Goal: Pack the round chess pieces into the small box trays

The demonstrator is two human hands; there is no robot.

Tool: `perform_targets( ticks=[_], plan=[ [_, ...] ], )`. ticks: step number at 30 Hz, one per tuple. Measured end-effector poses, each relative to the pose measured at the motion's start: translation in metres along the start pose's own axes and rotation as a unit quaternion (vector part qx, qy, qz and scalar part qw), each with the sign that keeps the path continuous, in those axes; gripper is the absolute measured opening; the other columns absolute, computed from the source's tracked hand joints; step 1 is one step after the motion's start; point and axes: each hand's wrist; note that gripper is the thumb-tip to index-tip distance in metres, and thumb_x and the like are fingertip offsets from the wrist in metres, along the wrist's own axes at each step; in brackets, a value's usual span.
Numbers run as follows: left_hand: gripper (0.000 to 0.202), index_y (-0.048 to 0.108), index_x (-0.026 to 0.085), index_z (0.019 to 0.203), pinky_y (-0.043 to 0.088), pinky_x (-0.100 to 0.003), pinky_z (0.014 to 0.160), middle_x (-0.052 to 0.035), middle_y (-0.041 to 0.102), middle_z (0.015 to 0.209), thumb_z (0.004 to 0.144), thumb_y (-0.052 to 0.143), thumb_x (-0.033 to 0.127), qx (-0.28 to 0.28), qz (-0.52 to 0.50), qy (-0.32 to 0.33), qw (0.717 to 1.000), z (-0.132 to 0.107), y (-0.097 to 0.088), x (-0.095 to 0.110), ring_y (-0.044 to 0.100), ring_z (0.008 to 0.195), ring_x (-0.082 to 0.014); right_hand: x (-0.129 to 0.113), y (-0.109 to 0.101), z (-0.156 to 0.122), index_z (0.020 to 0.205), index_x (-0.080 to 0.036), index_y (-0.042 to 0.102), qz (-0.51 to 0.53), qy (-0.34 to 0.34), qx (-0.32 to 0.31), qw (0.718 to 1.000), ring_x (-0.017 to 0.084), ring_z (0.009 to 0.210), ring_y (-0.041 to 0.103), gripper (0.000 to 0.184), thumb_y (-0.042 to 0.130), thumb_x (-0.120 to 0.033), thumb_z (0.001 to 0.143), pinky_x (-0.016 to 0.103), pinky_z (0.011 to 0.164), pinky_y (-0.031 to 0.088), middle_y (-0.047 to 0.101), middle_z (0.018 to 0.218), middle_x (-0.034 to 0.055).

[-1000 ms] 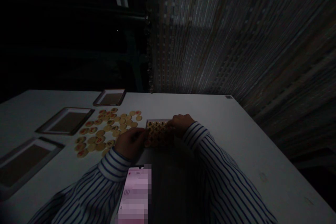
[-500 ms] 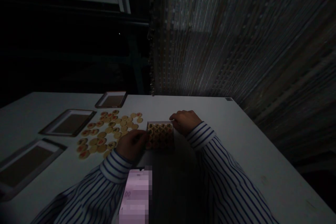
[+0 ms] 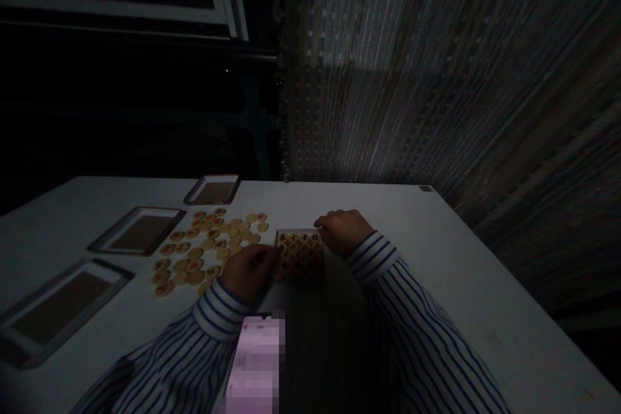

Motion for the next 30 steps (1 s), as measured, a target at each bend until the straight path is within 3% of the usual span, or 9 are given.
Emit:
perform_targets(
  ticks=[30],
  plan=[
    [0.020,0.063,0.015,0.083,0.046,-0.030,0.072,-0.0066,0.065,0.081,0.078,0.046,0.024,0.014,0.002,0.014,1.000,-0.0007,-0.0024,0.0029,0.059,0.079,-0.0177,-0.0084,0.0023,0.0025,0.101,-0.022,0.059,-0.016,-0.046,-0.007,0.999,0.019,0.086,0.058,0.029,0.037,-0.029,0.084,0.030,0.072,0.039,0.064,0.093,0.0072]
  ],
)
Point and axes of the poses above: each hand's wrist, its own z-axis towards the middle knuckle, its own y-axis out of the palm, x = y × z
